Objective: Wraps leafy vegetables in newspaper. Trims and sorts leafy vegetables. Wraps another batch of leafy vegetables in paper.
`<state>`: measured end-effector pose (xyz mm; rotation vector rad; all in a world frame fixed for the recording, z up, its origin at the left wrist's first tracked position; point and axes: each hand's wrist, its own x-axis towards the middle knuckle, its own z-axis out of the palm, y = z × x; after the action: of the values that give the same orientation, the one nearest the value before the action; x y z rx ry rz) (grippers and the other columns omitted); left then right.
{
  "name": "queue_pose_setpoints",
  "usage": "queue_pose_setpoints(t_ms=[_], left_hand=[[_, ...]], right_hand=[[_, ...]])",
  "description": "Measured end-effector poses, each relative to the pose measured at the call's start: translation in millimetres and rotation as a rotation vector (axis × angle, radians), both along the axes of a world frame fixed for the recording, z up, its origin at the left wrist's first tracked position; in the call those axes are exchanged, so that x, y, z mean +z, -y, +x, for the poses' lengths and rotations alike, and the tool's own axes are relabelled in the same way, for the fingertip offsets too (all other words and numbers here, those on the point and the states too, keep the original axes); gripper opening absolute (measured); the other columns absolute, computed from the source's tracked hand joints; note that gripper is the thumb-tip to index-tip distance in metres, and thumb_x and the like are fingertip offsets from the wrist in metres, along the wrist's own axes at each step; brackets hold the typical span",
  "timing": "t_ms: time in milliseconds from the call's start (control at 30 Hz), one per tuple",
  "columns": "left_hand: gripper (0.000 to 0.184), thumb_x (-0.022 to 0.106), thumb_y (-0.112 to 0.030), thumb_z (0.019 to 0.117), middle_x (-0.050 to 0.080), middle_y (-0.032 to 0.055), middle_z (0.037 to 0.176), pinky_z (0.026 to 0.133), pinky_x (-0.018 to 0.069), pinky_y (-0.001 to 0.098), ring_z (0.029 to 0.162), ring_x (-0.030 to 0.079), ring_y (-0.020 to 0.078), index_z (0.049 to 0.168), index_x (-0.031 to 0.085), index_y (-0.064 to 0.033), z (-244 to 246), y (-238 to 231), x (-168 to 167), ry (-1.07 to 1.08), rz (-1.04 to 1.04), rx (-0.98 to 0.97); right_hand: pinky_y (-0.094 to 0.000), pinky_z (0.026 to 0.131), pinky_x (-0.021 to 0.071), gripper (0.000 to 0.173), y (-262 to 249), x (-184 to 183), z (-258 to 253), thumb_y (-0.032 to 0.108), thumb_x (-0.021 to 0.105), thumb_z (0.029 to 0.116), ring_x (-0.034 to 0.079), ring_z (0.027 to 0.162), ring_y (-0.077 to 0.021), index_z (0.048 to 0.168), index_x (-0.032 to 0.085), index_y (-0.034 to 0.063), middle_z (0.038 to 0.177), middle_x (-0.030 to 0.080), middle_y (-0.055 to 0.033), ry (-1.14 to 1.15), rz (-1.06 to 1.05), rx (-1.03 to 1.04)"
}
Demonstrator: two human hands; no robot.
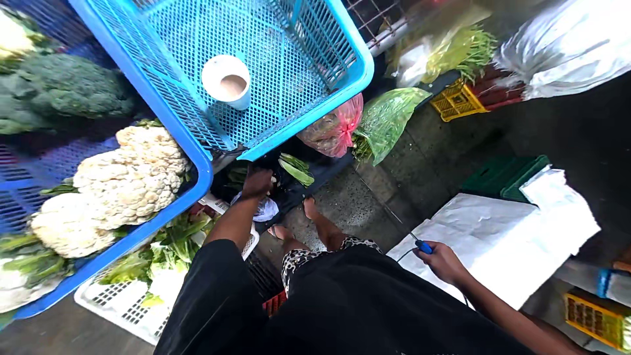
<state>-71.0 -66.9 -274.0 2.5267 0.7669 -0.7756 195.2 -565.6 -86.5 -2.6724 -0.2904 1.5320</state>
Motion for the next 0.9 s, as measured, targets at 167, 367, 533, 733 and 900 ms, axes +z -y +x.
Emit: queue_pose_setpoints(t_ms=[167, 367, 533, 733, 900], left_hand=[[0.036, 0.063, -0.040, 0.0977, 0.071, 0.0130, 0.125, 0.107, 0.0469, 0.0574, 0.123, 0.063, 0.0328, 0.120, 0.073, -0.0129, 19, 3, 74, 0.282, -0.017, 0.578], [0.026, 0.069, -0.018, 0.0963, 0.073, 0.0133, 0.102, 0.085, 0.0592, 0.0450, 0.090, 0.071, 0.0214, 0.116, 0.069, -0.0015, 12, 53, 177, 0.933, -0.281, 1.119], [0.037, 0.061, -0.030, 0.0959, 0.072, 0.0086, 0.105, 0.089, 0.0579, 0.0368, 0.098, 0.069, 0.0162, 0.116, 0.063, 0.0004, -57, 87, 276, 1.442, -0.525, 1.090], [0.030, 0.048, -0.015, 0.1070, 0.071, 0.0168, 0.087, 0.083, 0.0618, 0.0448, 0.082, 0.073, 0.0272, 0.124, 0.057, 0.0071, -129, 117, 289, 1.362, -0.816, 1.341], [0.039, 0.061, -0.023, 0.0976, 0.067, 0.0109, 0.094, 0.071, 0.0591, 0.0382, 0.074, 0.067, 0.0187, 0.131, 0.060, -0.0036, -220, 125, 287, 0.747, -0.546, 1.453]], right_hand=[[-0.0574, 0.074, 0.0524, 0.023, -20, -9, -3, 0.026, 0.070, 0.0954, 0.066, 0.075, -0.0307, 0.093, 0.072, 0.0037, 0.079, 0.068, -0.0152, -0.032, 0.007, 0.091], [-0.0612, 0.081, 0.0520, 0.022, -66, -4, 3, 0.024, 0.066, 0.0974, 0.068, 0.085, -0.0357, 0.099, 0.072, 0.0031, 0.088, 0.069, -0.0194, -0.019, 0.058, 0.260], [-0.0619, 0.083, 0.0531, 0.029, -103, 12, 0, 0.030, 0.066, 0.0992, 0.068, 0.088, -0.0373, 0.100, 0.071, 0.0015, 0.091, 0.070, -0.0208, 0.022, 0.096, 0.375], [-0.0609, 0.072, 0.0516, 0.061, -182, 44, -60, 0.058, 0.056, 0.0995, 0.064, 0.074, -0.0349, 0.094, 0.069, -0.0014, 0.079, 0.064, -0.0187, -0.066, 0.349, 0.570], [-0.0463, 0.069, 0.0519, 0.064, -269, 91, -187, 0.058, 0.034, 0.1021, 0.058, 0.068, -0.0191, 0.092, 0.068, 0.0039, 0.076, 0.060, -0.0062, -0.253, 0.605, 0.714]])
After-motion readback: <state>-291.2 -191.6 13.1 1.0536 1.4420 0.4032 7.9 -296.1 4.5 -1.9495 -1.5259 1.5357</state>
